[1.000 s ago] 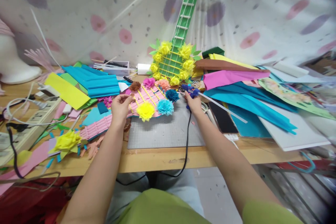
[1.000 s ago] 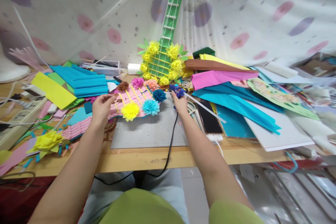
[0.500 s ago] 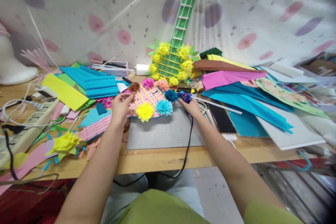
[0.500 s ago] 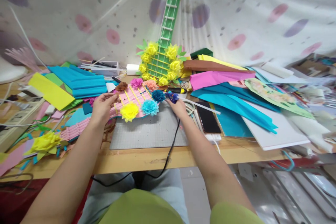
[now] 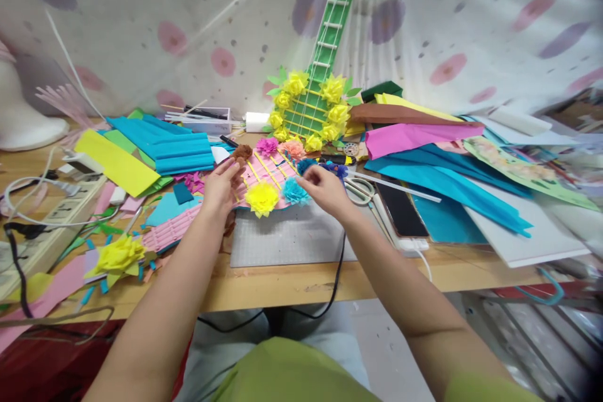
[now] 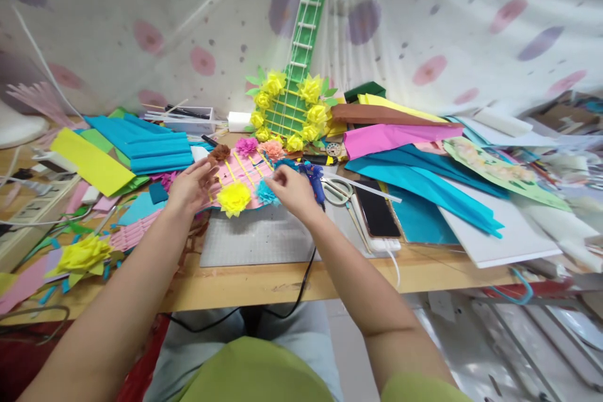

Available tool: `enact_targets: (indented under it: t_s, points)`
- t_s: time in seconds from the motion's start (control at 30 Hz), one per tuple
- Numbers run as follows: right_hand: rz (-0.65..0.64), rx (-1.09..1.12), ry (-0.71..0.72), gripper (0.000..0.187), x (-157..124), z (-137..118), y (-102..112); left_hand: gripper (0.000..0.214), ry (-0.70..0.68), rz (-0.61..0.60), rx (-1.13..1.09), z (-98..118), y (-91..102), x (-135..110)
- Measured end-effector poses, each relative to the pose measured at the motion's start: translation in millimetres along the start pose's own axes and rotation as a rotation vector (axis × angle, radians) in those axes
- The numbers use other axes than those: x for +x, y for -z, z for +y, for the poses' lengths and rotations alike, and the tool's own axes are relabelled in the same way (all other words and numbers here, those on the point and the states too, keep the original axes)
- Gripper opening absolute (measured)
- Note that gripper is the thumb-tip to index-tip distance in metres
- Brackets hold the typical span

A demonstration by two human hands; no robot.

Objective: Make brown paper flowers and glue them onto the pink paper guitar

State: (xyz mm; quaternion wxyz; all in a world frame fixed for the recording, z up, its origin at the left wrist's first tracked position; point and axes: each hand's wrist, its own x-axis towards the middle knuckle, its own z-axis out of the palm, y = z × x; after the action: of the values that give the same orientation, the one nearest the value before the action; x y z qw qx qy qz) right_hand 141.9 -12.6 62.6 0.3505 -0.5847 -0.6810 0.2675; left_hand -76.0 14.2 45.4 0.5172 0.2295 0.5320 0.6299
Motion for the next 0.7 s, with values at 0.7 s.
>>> enact_targets:
  t_s: [0.7]
  points:
    - [-0.354,1.049,-0.549,0.021,70.7,-85.2,-114.8,0.054,-0.224,0.233,-0.118,-15.4,-18.8,-4.8]
